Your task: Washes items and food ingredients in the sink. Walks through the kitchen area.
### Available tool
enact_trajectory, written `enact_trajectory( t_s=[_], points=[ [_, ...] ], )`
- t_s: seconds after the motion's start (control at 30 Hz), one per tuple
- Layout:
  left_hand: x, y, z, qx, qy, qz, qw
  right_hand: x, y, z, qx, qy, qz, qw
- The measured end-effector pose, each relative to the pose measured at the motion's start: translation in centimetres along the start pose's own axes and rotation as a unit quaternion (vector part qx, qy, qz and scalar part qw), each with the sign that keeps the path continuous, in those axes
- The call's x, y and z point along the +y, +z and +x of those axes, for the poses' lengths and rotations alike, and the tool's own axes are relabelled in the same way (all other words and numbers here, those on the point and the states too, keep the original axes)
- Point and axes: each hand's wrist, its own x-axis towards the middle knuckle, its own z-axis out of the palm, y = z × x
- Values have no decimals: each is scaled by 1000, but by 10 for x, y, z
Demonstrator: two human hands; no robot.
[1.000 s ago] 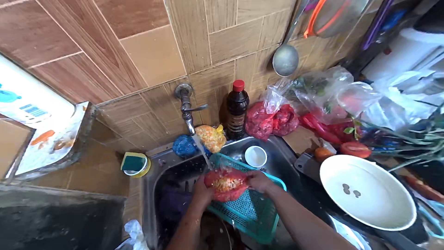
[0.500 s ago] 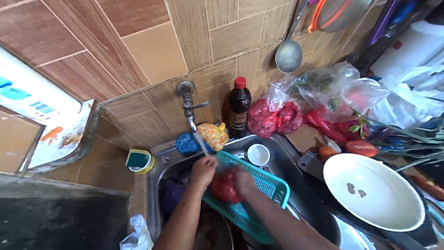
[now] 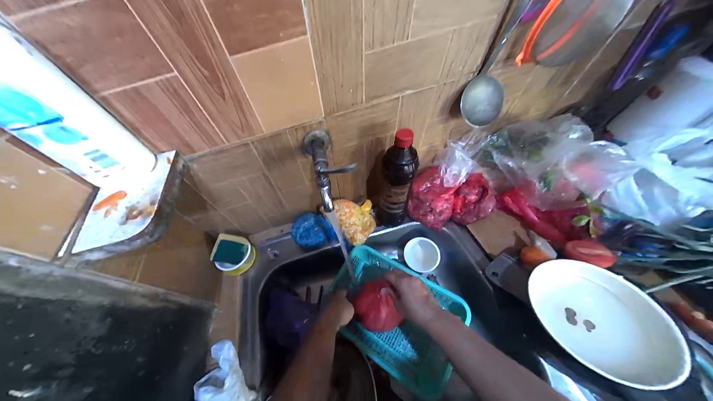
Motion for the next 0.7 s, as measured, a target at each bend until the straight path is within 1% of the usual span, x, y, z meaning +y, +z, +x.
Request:
enact_trajectory(
  t_s=[0.03,0.07,0.1,0.13,0.17,0.23,0.27,0.3,0.33,0.4,0.43,0.47,0.5,0.53,0.57,0.6,0.63,0.67,0.7],
  points=[
    [-1,9,10,8,-4,-44,999,1,-2,-2,23,-8,1,1000],
    [-5,22,15,17,-4,-91,996,2,0,-5,29,-6,0,1000],
    [-9,33,18,26,-5,-116,993,4,3,-9,15,6,0,1000],
    [-10,38,20,44,0,-114,993,2,1,-13,14,14,5,1000],
    [-6,37,23,64,10,-104,992,0,-3,-16,42,6,10,999],
    [0,33,15,85,39,-98,991,-3,0,-26,149,-44,28,988],
    [5,28,9,87,56,-90,991,-3,-1,-29,163,-51,33,985],
    [9,21,2,87,70,-80,991,-4,-6,-33,147,-38,38,988],
    [13,12,-1,88,86,-83,989,-4,-10,-35,167,-38,42,984],
    [18,-2,-3,83,109,-102,985,-1,-10,-32,251,-66,35,965],
    [13,-2,-1,83,114,-105,984,0,-10,-32,220,-50,28,974],
    [7,-3,2,86,118,-96,985,-3,-15,-32,145,-10,26,989],
    [4,-7,6,98,120,-61,986,-5,-18,-30,118,6,26,993],
    [4,-13,12,127,117,4,985,-7,-21,-26,144,-1,24,989],
    [2,-14,14,150,98,86,980,-7,-18,-25,178,-17,19,984],
    [-5,-9,15,150,71,161,973,-8,-17,-27,159,-9,16,987],
    [-13,-5,18,133,54,207,968,-11,-20,-30,109,15,18,994],
    [-15,-6,22,114,50,221,967,-14,-21,-29,117,10,29,993],
    [-15,-8,26,105,54,211,970,-17,-20,-27,175,-22,42,983]
  ],
)
